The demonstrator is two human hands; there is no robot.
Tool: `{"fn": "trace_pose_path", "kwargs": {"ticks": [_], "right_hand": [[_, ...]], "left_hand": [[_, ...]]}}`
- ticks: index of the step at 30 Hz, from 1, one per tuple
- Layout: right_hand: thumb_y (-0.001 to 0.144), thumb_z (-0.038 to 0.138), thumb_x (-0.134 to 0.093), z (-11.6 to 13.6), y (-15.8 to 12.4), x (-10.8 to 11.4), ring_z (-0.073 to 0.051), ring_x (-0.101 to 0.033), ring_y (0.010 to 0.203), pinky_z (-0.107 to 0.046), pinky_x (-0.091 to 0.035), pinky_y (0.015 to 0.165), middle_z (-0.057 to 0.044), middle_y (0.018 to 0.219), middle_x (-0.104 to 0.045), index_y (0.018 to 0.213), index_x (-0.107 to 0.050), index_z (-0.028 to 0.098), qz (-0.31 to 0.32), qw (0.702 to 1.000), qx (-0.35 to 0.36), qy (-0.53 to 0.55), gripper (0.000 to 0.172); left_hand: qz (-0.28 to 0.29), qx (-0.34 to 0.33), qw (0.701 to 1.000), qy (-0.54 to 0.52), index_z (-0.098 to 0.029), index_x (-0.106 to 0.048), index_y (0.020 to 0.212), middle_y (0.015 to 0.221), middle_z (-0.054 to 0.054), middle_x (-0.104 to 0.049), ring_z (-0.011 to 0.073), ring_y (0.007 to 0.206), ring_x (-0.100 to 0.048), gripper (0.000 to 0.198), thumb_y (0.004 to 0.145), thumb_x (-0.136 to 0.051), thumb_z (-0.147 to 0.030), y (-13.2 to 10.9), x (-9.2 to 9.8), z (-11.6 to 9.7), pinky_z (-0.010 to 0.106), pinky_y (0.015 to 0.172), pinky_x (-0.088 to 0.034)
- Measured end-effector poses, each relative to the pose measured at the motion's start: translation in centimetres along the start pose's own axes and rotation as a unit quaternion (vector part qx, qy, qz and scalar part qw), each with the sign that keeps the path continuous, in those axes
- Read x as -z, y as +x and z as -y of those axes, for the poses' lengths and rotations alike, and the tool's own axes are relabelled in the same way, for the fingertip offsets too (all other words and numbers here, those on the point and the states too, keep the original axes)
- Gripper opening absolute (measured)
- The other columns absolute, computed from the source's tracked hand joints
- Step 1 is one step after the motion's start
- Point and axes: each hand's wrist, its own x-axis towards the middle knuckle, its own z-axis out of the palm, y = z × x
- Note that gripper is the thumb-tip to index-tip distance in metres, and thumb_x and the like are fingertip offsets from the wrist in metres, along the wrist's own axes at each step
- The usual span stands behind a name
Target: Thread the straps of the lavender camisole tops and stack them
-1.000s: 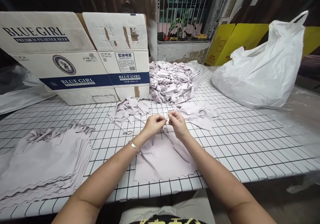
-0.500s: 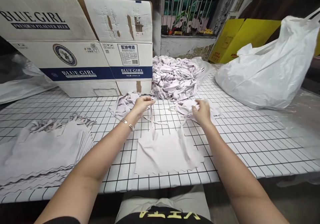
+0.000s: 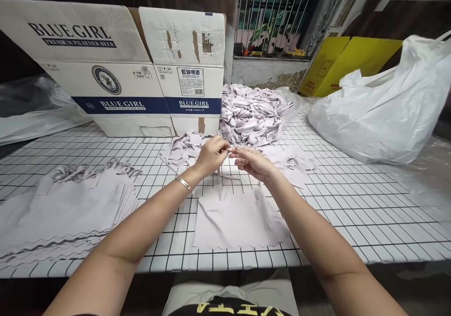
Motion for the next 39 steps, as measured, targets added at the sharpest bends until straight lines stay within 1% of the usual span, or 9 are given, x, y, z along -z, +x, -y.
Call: {"fn": "trace_pose_path", "kwargs": {"ticks": [6, 10, 14, 17, 21, 27, 33, 36, 39], "right_hand": [[0.059, 0.029, -0.087, 0.2, 0.3, -0.6, -0.006, -0.053, 0.058, -0.021, -0.040, 0.054, 0.002, 0.073, -0.064, 0.089, -0.068, 0.019, 0.005, 1.000, 0.004, -0.006, 0.036], [0.056, 0.020, -0.086, 0.0, 0.0, -0.3, -0.007, -0.050, 0.057, -0.021, -0.040, 0.055, 0.004, 0.064, -0.059, 0.093, -0.068, 0.019, 0.007, 1.000, -0.027, 0.006, 0.041], [0.051, 0.015, -0.087, -0.5, -0.3, -0.7, -0.009, -0.058, 0.071, -0.023, -0.044, 0.061, 0.002, 0.085, -0.065, 0.099, -0.065, 0.023, -0.002, 1.000, 0.014, -0.010, 0.053], [0.054, 0.025, -0.087, -1.0, -0.4, -1.2, -0.010, -0.058, 0.069, -0.024, -0.044, 0.059, 0.001, 0.080, -0.064, 0.085, -0.063, 0.019, -0.049, 0.994, 0.085, -0.050, 0.040], [0.057, 0.036, -0.086, -1.6, -0.6, -2.1, -0.012, -0.059, 0.063, -0.028, -0.048, 0.063, 0.001, 0.070, -0.060, 0.076, -0.061, 0.017, -0.073, 0.996, 0.048, -0.023, 0.036], [0.055, 0.023, -0.082, -2.4, -0.7, -2.9, -0.011, -0.057, 0.058, -0.028, -0.050, 0.063, 0.004, 0.058, -0.055, 0.064, -0.054, 0.019, -0.121, 0.987, 0.096, -0.032, 0.030], [0.051, 0.024, -0.087, -2.1, -1.4, -1.6, -0.011, -0.059, 0.058, -0.027, -0.050, 0.063, 0.006, 0.059, -0.058, 0.075, -0.052, 0.020, -0.068, 0.996, 0.050, 0.035, 0.042], [0.053, 0.028, -0.087, -2.0, -1.7, -1.6, -0.011, -0.060, 0.060, -0.027, -0.050, 0.062, 0.004, 0.066, -0.061, 0.083, -0.056, 0.020, -0.060, 0.997, 0.031, 0.020, 0.044], [0.056, 0.035, -0.086, -2.0, -1.6, -2.3, -0.010, -0.057, 0.057, -0.027, -0.049, 0.058, 0.004, 0.062, -0.058, 0.076, -0.057, 0.018, -0.061, 0.997, 0.040, -0.017, 0.039]], "left_hand": [[0.054, -0.125, 0.965, 0.222, -0.017, -0.058, 0.080, 0.077, 0.005, -0.059, 0.0189, 0.075, -0.054, 0.017, 0.086, -0.045, -0.006, -0.3, 0.6, -0.5, 0.033, 0.073, -0.039], [0.063, -0.111, 0.964, 0.234, -0.016, -0.058, 0.084, 0.082, 0.006, -0.061, 0.0195, 0.080, -0.056, 0.016, 0.083, -0.047, -0.005, -0.8, 1.0, -0.8, 0.034, 0.075, -0.037], [0.068, -0.069, 0.961, 0.259, -0.016, -0.057, 0.082, 0.083, 0.006, -0.062, 0.0201, 0.079, -0.057, 0.009, 0.083, -0.051, -0.010, -1.1, 1.0, -1.0, 0.034, 0.073, -0.035], [0.071, -0.048, 0.951, 0.299, -0.017, -0.057, 0.081, 0.083, 0.007, -0.061, 0.0216, 0.078, -0.056, 0.006, 0.084, -0.053, -0.014, -1.3, 0.9, -1.3, 0.035, 0.070, -0.033], [0.058, -0.084, 0.935, 0.341, -0.018, -0.055, 0.075, 0.076, 0.007, -0.059, 0.0222, 0.072, -0.053, 0.016, 0.086, -0.047, -0.010, -1.5, 0.6, -1.5, 0.035, 0.066, -0.031], [0.087, -0.095, 0.945, 0.302, -0.018, -0.054, 0.075, 0.074, 0.008, -0.057, 0.0226, 0.071, -0.052, 0.020, 0.086, -0.043, -0.005, -2.0, -0.1, -1.4, 0.036, 0.069, -0.034], [0.066, -0.024, 0.973, 0.220, -0.018, -0.055, 0.078, 0.079, 0.006, -0.059, 0.0196, 0.075, -0.054, 0.017, 0.081, -0.047, -0.003, -1.9, 0.3, -0.7, 0.032, 0.072, -0.039], [0.062, -0.039, 0.976, 0.206, -0.018, -0.055, 0.079, 0.080, 0.006, -0.060, 0.0193, 0.076, -0.054, 0.017, 0.082, -0.046, -0.004, -1.9, 0.3, -0.7, 0.032, 0.073, -0.040], [0.070, -0.067, 0.970, 0.223, -0.017, -0.056, 0.079, 0.078, 0.007, -0.059, 0.0198, 0.075, -0.053, 0.017, 0.085, -0.045, -0.006, -2.0, 0.0, -1.0, 0.033, 0.074, -0.041]]}}
